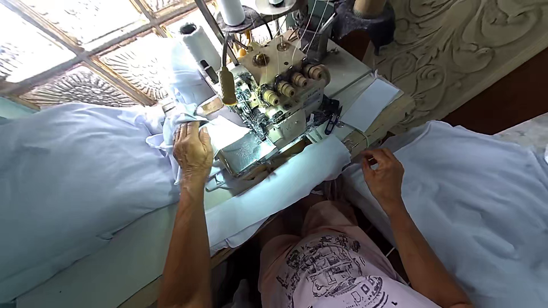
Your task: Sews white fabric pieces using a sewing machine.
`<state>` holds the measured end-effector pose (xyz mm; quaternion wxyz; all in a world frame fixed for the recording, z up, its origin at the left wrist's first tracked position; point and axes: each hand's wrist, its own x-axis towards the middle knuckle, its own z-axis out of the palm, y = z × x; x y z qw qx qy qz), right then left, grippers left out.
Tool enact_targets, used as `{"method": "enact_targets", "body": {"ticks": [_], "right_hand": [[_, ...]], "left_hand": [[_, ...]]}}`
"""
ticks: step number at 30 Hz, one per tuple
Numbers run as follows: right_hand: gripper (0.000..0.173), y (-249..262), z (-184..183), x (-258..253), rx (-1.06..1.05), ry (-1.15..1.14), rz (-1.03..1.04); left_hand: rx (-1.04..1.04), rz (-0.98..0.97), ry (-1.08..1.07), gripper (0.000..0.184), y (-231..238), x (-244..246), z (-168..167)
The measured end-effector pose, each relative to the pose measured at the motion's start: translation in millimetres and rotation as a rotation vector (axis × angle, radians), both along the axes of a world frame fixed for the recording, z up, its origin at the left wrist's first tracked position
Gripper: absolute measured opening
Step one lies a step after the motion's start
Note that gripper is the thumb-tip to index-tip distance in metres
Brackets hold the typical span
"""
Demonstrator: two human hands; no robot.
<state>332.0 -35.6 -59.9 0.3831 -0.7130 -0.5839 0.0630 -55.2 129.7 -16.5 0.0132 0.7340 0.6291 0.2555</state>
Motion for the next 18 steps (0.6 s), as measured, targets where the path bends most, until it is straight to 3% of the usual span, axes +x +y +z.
{"method": "enact_targets", "body": {"ticks": [3,8,12,18], "right_hand": [[0.013,9,-5,-6,-0.027,0.089,0.056],[0.019,22,-11,-18,-0.053,0.113,0.122],[0.026,28,-9,-25,-0.107,0.042,0.135],[0.016,36,-3,-24,-0.209,0.069,0.155]], "left_hand": [[-0.002,-0.081,-0.091,0.039,-8,-25,1],[0.047,-0.088,-0.103,0.025,-89,-34,23],[-0.228,-0.134,-0.228,0.013,-139,-37,16],[-0.483,-0.155,-0.239,0.013,-168,-44,-14]]}}
